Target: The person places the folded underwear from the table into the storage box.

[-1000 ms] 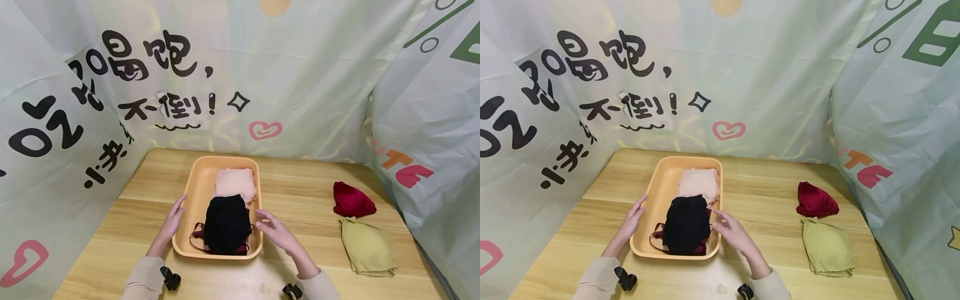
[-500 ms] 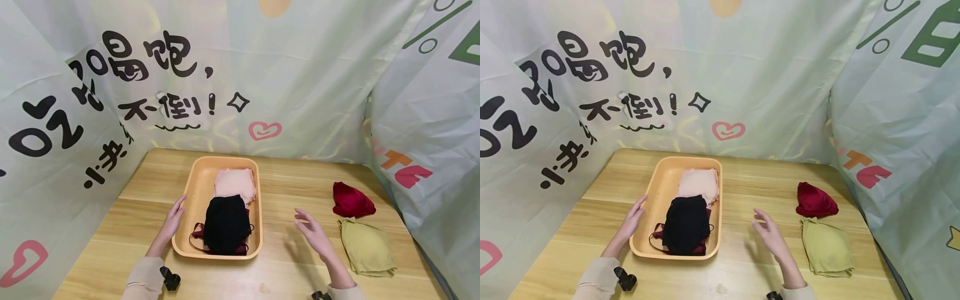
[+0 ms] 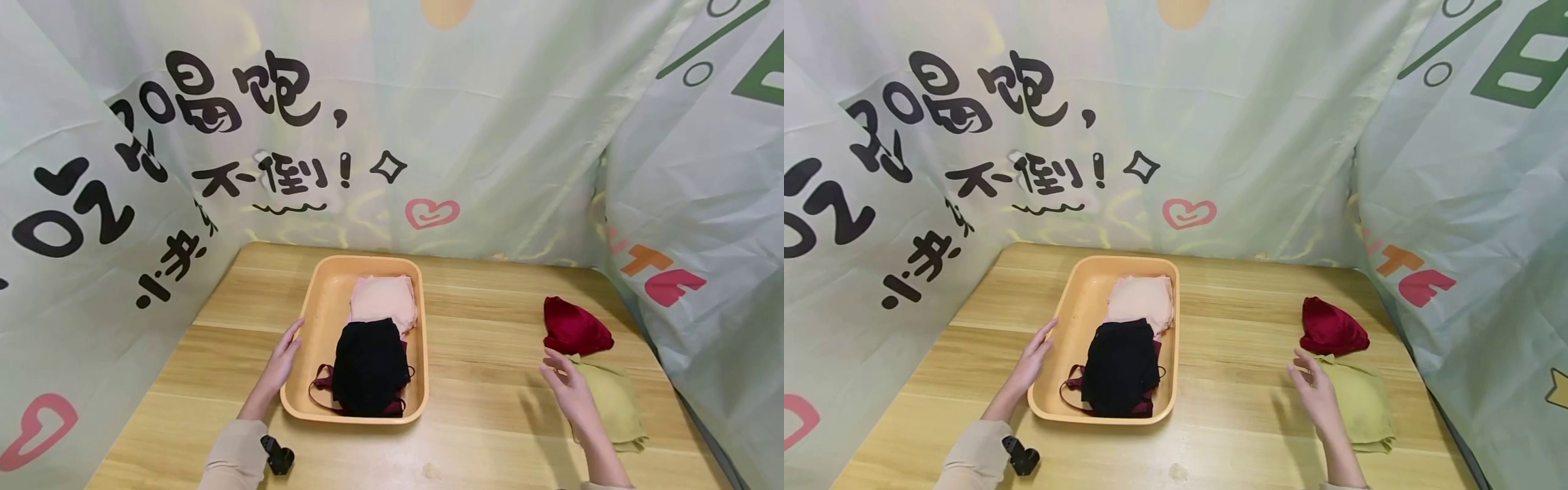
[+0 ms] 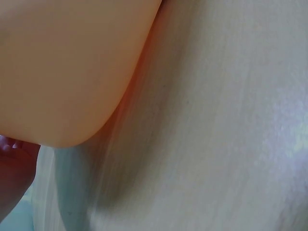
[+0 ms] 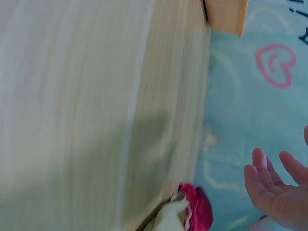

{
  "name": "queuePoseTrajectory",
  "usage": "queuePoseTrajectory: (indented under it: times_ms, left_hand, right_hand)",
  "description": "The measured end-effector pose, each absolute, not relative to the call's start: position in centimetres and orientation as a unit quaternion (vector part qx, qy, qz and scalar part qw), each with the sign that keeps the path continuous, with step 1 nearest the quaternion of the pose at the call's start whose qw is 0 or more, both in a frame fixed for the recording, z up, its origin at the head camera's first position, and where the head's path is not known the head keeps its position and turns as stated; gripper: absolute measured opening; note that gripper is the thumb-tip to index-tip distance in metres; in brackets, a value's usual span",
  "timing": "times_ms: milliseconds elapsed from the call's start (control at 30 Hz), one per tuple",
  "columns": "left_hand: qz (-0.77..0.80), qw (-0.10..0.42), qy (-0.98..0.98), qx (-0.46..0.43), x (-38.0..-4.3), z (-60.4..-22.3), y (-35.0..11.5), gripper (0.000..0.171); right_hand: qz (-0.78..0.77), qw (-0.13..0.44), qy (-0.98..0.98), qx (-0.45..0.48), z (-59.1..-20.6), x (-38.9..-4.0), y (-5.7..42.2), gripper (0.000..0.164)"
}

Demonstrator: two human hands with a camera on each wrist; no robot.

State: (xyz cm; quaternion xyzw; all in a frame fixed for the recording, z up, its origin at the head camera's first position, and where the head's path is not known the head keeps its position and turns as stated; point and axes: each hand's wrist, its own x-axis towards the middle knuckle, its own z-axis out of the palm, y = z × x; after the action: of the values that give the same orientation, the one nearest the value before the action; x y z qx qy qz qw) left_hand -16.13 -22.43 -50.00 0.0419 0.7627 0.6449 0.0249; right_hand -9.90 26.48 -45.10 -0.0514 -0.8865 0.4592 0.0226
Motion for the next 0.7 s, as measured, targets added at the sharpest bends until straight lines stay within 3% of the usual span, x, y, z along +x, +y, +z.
queuePoseTrajectory:
  times_ms: [533, 700]
  left_hand:
    - [0.639, 0.005, 0.767, 0.055, -17.1, -52.1, -22.9, 0.044]
    - [0.639, 0.005, 0.768, 0.054, -17.0, -52.1, -22.9, 0.044]
  right_hand:
    - [0.435, 0.07, -0.887, -0.14, -46.0, -8.3, 31.9, 0.051]
    - [0.416, 0.036, -0.893, -0.17, -46.1, -8.1, 33.0, 0.051]
